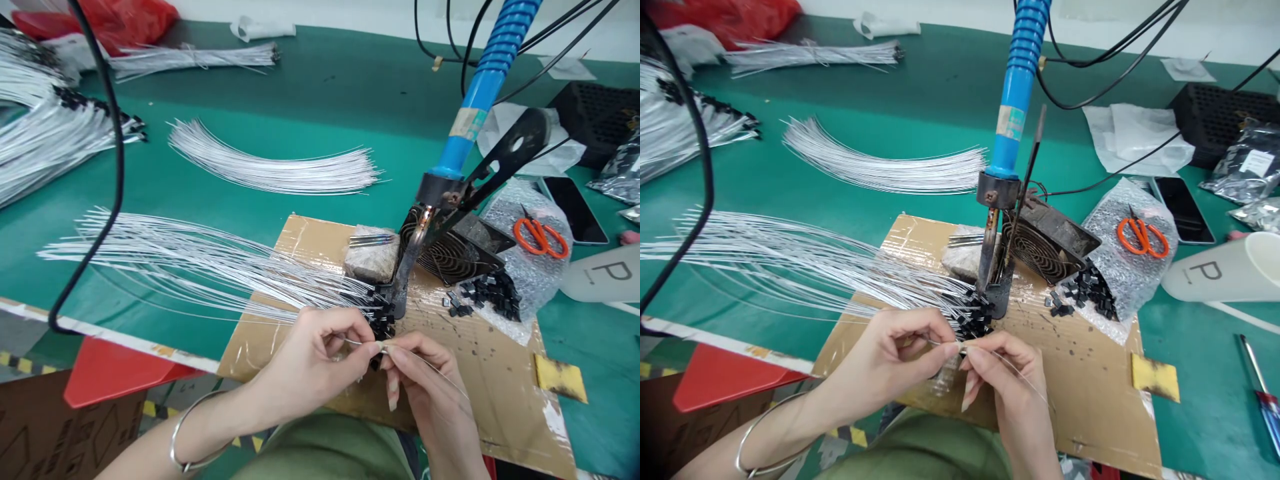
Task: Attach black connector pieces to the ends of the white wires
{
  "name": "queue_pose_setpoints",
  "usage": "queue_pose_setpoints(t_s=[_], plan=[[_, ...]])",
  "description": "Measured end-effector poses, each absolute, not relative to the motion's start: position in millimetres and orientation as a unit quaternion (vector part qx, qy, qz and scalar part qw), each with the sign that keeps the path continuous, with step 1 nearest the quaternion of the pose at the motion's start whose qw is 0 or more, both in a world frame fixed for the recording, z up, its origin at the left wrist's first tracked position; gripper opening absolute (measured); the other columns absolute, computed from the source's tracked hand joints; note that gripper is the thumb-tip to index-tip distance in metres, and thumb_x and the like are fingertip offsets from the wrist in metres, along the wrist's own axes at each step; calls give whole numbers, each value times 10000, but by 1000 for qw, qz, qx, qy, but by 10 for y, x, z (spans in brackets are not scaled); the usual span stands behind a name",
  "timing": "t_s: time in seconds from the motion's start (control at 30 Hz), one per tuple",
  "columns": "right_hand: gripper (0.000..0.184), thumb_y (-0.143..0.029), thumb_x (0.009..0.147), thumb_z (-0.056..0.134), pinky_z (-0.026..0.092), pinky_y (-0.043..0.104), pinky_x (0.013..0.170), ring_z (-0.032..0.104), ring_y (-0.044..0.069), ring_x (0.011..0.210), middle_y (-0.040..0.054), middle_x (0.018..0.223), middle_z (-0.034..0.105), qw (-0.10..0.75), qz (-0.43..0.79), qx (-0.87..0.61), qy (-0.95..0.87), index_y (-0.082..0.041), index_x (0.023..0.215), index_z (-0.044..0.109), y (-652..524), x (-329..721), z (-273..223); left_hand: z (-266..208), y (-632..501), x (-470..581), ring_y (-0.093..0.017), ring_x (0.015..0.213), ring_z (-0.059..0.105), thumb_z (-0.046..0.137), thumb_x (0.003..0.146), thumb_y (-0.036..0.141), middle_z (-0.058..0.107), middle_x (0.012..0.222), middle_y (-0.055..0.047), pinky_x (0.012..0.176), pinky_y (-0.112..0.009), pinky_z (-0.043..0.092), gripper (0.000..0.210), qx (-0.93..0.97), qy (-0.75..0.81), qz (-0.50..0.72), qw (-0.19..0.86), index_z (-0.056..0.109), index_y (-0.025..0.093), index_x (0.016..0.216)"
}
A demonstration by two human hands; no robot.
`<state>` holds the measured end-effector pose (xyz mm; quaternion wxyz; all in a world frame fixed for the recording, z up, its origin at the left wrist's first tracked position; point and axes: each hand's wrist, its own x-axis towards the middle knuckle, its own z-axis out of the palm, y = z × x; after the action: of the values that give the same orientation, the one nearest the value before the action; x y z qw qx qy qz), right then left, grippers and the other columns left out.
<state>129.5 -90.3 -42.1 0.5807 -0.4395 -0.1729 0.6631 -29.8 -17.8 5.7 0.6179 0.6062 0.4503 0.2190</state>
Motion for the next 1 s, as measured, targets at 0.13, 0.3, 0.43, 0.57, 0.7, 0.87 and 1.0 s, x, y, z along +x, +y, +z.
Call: queue_pose_setpoints(t_s=[0.13, 0.3, 0.43, 0.57, 0.7, 0.87, 1.0], plan=[[188, -386, 838, 901, 535, 144, 436, 590, 74, 473, 24, 664, 728, 583, 661, -441, -172, -201, 817, 876, -887, 1292, -397, 50, -170, -301, -94, 534, 346, 662, 882, 299, 603, 628, -3, 489, -235, 255, 210, 591, 453, 226, 628, 701, 135, 756], [198, -402, 803, 929, 523, 118, 442, 602, 59, 461, 17, 650, 722, 579, 661, -446, -169, -210, 799, 881, -833, 1268, -334, 13, -177, -295, -91, 537, 368, 666, 893, 289, 607, 627, -3, 481, -221, 264, 213, 583, 456, 252, 623, 698, 131, 753], [234, -426, 761, 957, 520, 114, 424, 595, 54, 435, 13, 635, 718, 584, 655, -452, -158, -206, 784, 881, -820, 1256, -321, 3, -194, -263, -69, 503, 334, 647, 886, 191, 597, 595, 29, 447, -198, 237, 172, 594, 440, 301, 603, 688, 144, 726], [243, -428, 743, 969, 521, 111, 421, 601, 54, 433, 15, 633, 722, 587, 654, -452, -153, -203, 769, 881, -830, 1251, -324, -13, -215, -250, -66, 506, 364, 644, 893, 146, 625, 601, 33, 444, -182, 262, 175, 612, 426, 330, 579, 699, 150, 727], [241, -420, 737, 975, 524, 106, 426, 600, 51, 437, 17, 633, 728, 592, 651, -454, -141, -199, 763, 882, -823, 1223, -333, -74, -247, -260, -57, 494, 342, 646, 905, 101, 606, 589, 53, 441, -177, 252, 194, 650, 430, 353, 517, 714, 155, 732], [263, -445, 696, 996, 528, 87, 451, 586, 36, 447, 11, 636, 747, 614, 633, -458, -111, -218, 770, 886, -815, 1152, -337, -153, -301, -245, -56, 480, 310, 677, 900, 84, 534, 548, 78, 441, -184, 236, 175, 678, 449, 377, 443, 743, 165, 760], [274, -440, 684, 1003, 516, 81, 444, 591, 39, 456, 18, 639, 752, 626, 623, -458, -101, -207, 764, 884, -822, 1111, -326, -197, -336, -218, -59, 473, 333, 689, 907, 126, 529, 550, 67, 439, -184, 260, 167, 658, 459, 382, 458, 749, 162, 756]])
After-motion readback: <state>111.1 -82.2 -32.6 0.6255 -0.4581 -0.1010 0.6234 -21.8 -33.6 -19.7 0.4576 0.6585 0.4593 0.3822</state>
